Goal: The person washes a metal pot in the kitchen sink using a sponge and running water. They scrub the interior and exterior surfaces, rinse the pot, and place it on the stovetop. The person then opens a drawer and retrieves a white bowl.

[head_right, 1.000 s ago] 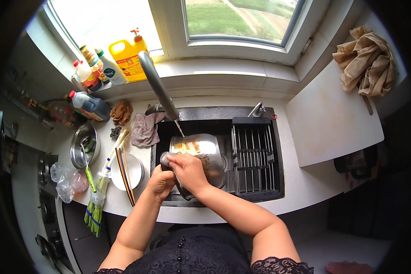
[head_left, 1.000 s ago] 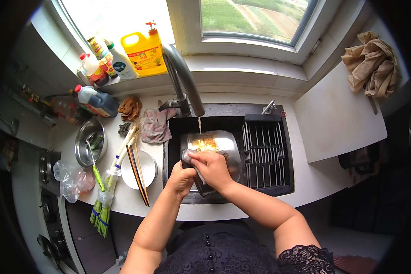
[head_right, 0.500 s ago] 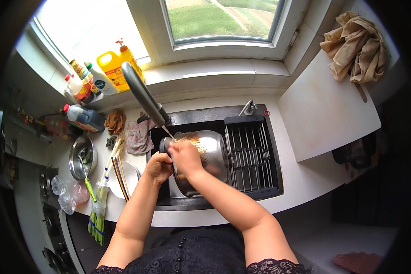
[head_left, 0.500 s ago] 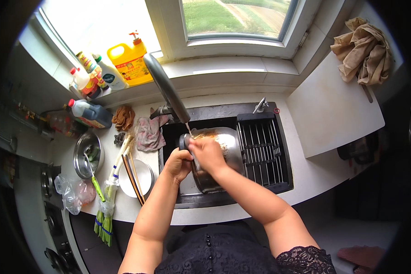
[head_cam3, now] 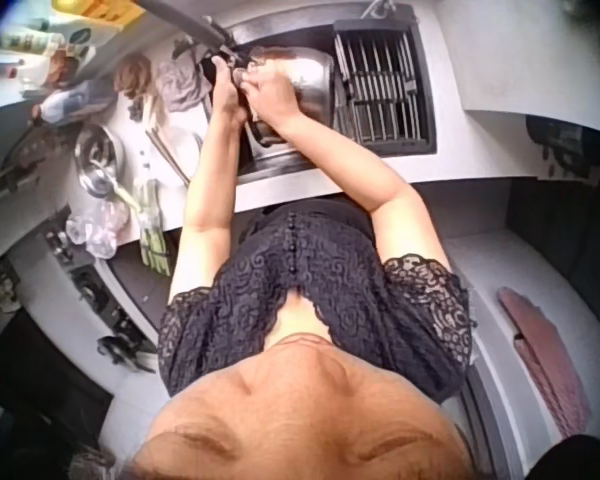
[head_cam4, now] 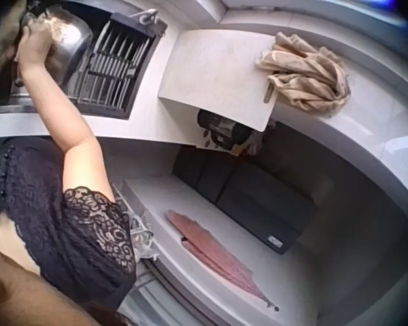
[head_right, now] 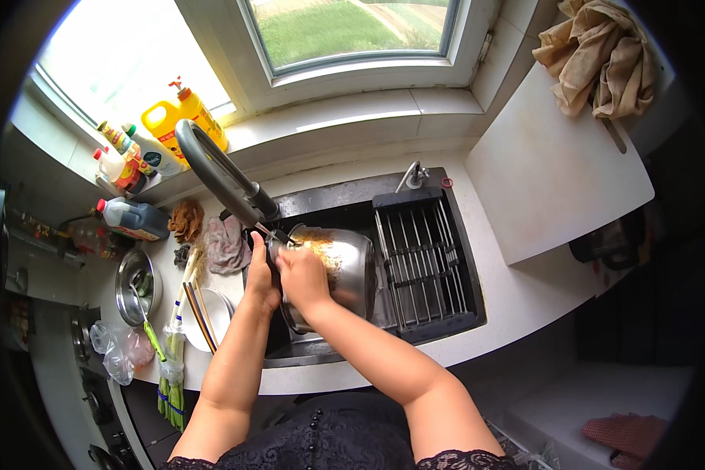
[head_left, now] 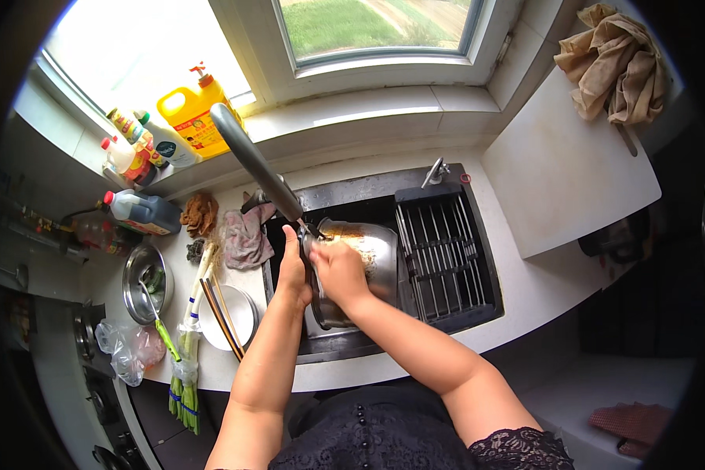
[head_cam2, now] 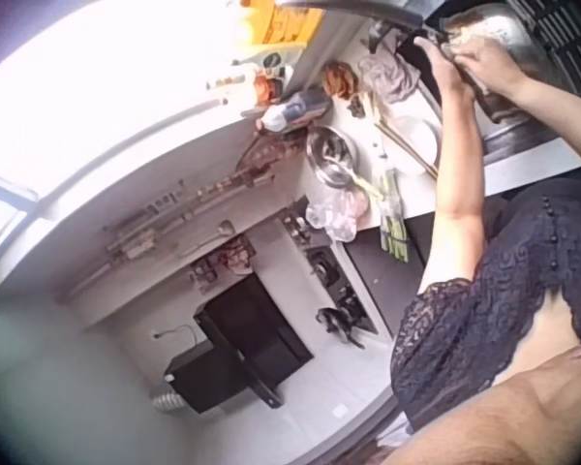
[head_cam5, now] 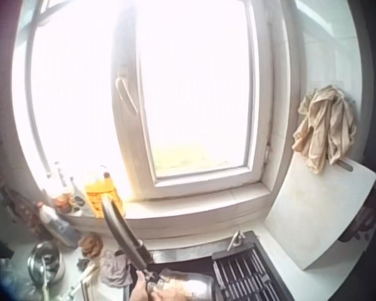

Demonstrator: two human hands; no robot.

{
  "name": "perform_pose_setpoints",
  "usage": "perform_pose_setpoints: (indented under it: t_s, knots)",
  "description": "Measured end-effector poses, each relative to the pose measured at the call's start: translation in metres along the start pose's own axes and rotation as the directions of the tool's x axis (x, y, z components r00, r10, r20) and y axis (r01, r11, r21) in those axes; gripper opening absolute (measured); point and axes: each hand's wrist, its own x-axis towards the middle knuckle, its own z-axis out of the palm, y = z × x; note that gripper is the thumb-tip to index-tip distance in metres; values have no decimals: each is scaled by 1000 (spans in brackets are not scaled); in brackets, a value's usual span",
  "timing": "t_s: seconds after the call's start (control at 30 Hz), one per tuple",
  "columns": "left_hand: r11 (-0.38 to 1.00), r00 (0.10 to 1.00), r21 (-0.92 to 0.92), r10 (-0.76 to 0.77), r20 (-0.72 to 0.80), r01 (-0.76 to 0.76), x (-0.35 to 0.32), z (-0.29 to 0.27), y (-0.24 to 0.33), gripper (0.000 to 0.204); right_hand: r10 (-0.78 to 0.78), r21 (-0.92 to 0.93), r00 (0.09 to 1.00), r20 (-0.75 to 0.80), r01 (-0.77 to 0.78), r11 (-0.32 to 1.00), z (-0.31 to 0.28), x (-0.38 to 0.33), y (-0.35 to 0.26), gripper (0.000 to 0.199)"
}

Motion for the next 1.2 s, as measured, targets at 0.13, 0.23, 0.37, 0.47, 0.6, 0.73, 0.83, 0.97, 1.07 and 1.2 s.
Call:
perform_pose_setpoints:
  t_s: [0.13, 0.23, 0.37, 0.47, 0.6, 0.73, 0.83, 0.97, 1.07, 1.2]
  knots:
    - [1000, 998, 0, 30, -51, -30, -2, 13, 6, 59, 43, 55, 994, -98, -38, 998, 11, 19, 4, 13]
    - [997, 997, -70, -17, 79, 22, 0, -11, 0, 54, 33, 83, 998, -48, -29, 996, 12, -14, -7, 12]
    - [996, 997, -86, 13, -79, -19, -8, 16, -2, 41, 39, 7, 993, -116, -38, 999, 12, 18, 14, 13]
    - [993, 999, -114, 37, -18, -39, 2, -3, -7, 42, 2, -55, 996, -92, -7, 998, 13, 6, 3, 13]
    - [995, 999, -97, -23, 22, 25, -3, -5, -3, 41, -51, 32, 997, -56, 53, 998, 9, -18, -5, 13]
    - [995, 998, -91, 31, -56, -36, -5, 12, 1, 37, -7, 42, 992, -127, 12, 999, 10, 20, 6, 13]
    - [995, 999, -100, -17, 30, 20, 4, -10, -3, 41, -12, -32, 999, -41, 10, 999, 5, -9, -7, 16]
    - [994, 999, -101, -32, 35, 35, -4, -9, -3, 44, -60, 0, 998, 0, 60, 998, 5, -20, -2, 13]
    - [998, 998, -61, 22, -53, -25, -11, 13, -1, 38, -39, -28, 996, -76, 37, 999, 5, 22, 8, 11]
    - [990, 1000, -140, -13, 5, 14, -4, -11, -7, 42, -66, -64, 998, -6, 66, 996, 8, -9, -4, 12]
